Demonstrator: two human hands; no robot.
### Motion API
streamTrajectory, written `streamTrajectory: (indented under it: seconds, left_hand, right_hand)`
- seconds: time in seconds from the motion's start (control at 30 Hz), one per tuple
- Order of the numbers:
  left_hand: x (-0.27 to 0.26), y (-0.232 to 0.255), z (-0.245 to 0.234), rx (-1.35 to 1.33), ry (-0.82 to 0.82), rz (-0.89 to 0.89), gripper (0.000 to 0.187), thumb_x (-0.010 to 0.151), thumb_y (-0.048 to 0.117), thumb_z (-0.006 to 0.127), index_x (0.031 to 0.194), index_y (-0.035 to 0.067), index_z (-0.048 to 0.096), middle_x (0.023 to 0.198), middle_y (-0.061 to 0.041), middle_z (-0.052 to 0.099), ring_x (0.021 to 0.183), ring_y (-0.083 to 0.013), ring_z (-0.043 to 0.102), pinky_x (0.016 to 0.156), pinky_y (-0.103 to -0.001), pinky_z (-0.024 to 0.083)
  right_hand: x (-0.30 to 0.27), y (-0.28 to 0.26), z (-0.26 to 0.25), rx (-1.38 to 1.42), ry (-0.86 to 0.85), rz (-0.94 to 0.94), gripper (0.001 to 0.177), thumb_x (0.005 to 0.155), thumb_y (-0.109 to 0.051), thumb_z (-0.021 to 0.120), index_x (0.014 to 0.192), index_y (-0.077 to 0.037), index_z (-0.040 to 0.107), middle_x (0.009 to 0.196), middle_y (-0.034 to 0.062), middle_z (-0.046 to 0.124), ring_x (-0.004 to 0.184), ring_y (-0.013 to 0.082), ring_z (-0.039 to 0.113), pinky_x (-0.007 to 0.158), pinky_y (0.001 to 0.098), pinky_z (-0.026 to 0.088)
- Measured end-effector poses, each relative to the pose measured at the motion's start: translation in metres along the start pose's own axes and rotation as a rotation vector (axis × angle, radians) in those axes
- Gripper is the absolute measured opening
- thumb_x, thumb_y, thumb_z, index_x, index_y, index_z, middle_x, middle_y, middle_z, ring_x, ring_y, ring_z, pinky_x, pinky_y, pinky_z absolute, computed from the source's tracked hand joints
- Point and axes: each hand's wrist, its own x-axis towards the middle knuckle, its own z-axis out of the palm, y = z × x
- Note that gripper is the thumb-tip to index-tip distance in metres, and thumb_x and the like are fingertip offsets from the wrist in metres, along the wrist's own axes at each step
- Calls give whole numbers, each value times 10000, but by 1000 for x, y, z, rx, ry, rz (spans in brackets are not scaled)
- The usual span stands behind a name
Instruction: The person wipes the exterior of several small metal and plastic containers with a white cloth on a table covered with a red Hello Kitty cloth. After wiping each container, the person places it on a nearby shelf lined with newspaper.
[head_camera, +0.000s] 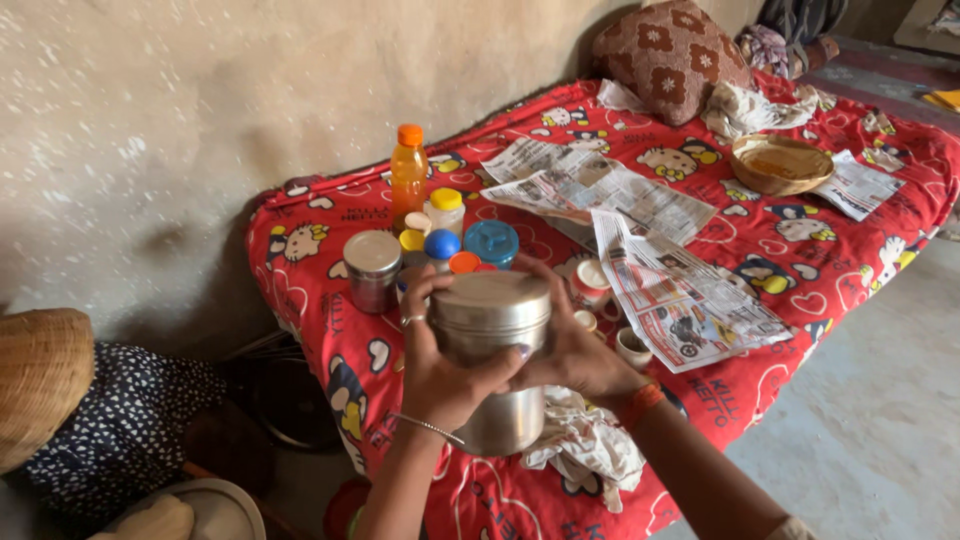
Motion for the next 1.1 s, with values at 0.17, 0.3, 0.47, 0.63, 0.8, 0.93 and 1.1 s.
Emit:
streamTrajectory:
  seconds: [0.17, 0.3, 0.47, 0.63, 0.8, 0.93, 1.1]
  left_hand:
    - [20, 20, 4, -179, -143, -217, 1064, 610, 191, 930, 1438, 129, 264, 1397, -179, 539, 1278, -281, 603, 1052, -411, 564]
    - [32, 34, 1, -79, -156, -273, 1211, 561, 210, 945, 1486, 60, 177, 1396, -187, 543, 1275, -264, 611, 1052, -398, 550]
    - [34, 50, -16, -39, -101, -263, 1190, 557, 186, 923, 1498, 1, 219, 1357, -192, 615, 1242, -268, 660, 1046, -398, 560]
    - [31, 67, -49, 56, -23, -247, 1212, 545, 189, 935, 1504, 16, 215, 1344, -178, 611, 1222, -257, 662, 1026, -387, 568]
    - [18, 82, -90, 24, 116, -209, 1185, 539, 146, 935, 1501, 25, 254, 1358, -188, 602, 1227, -257, 655, 1014, -404, 587]
    - [-3, 101, -133, 50, 193, -140, 1154, 581, 127, 926, 1509, 19, 248, 1372, -187, 585, 1245, -256, 634, 1033, -408, 570]
    - [-28, 136, -192, 371, 243, -156, 1158, 563, 193, 953, 1485, -1, 280, 1352, -182, 607, 1247, -252, 638, 1032, -391, 552]
  right_hand:
    - [4, -11, -7, -135, 45, -128, 1313, 483, -97, 990, 1548, -130, 222, 1486, 105, 419, 1442, 252, 416, 1217, 409, 350]
    - [10, -13, -5, -143, 47, -221, 1253, 504, -123, 1009, 1511, -123, 263, 1497, 106, 381, 1469, 246, 384, 1240, 409, 330]
    - [22, -27, 4, -244, -6, -190, 1221, 496, -162, 1021, 1464, -125, 277, 1477, 112, 397, 1453, 242, 398, 1214, 404, 345]
    - [42, -46, 28, -364, -114, -206, 1214, 518, -160, 1022, 1455, -117, 252, 1468, 123, 412, 1452, 253, 414, 1203, 402, 357]
    - [61, -56, 78, -151, -244, -200, 1142, 581, -145, 972, 1478, -102, 267, 1522, 141, 398, 1470, 257, 422, 1185, 411, 449]
    - [73, -64, 126, -265, -318, -325, 1125, 588, -132, 983, 1464, -66, 279, 1494, 157, 409, 1454, 273, 446, 1207, 415, 425]
    - [85, -76, 189, -331, -399, -432, 1146, 557, -162, 1013, 1432, -30, 284, 1485, 183, 406, 1458, 293, 407, 1218, 427, 371]
